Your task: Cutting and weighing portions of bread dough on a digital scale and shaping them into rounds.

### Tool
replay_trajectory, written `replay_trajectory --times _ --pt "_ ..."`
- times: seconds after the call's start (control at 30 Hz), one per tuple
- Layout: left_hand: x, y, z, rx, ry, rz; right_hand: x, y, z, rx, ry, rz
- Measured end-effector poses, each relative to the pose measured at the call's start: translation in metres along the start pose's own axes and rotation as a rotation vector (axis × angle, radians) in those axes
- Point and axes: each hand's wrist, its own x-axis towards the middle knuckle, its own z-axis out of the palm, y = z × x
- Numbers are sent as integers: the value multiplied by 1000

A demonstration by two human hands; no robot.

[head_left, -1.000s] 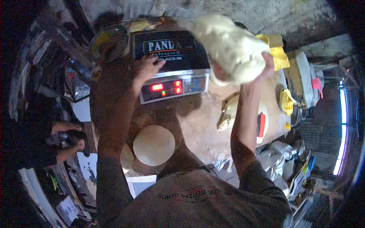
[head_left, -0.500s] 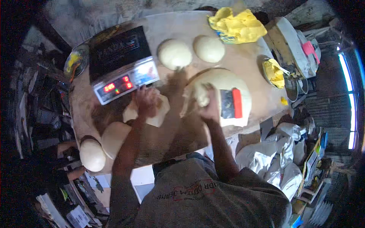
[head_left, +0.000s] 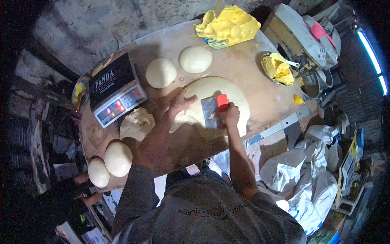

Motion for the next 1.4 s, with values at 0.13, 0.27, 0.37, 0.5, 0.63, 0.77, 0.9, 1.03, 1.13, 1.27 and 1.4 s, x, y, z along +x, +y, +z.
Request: replay_trajectory --times 0.13,0.27,0.37,0.5,0.63,0.77,0.9,1.03,1.13,1.27,1.4 --pt "39 10 11 361 485 -19 -48 -32 -12 5 29 -159" --pt "75 -17 -12 647 50 169 -70 -43 -43 597 12 10" --pt "65 -35 -31 526 -127 -28 -72 -78 -72 224 157 -149" --pt "3 -31 -44 364 -295 -402 -60 -86 15 -148 -110 -2" --pt "-86 -45 -44 -123 -421 -105 -57 -93 51 -168 -60 -58" --pt "-140 -86 -44 -244 -320 52 -53 -91 59 -216 -88 -9" --pt "-183 -129 -49 -110 -172 -29 -121 -95 24 -11 -5 -8" --pt "-229 -139 -45 -140 -125 -43 -122 -139 -28 -43 -40 -154" --pt "-259 -96 -43 163 -145 -366 -94 -137 -12 -324 -71 -315" --pt "-290 -106 -53 -31 -154 -420 -48 -124 57 -308 -231 -328" --pt "-336 -192 -25 334 126 -213 -48 -126 84 -368 -264 -403"
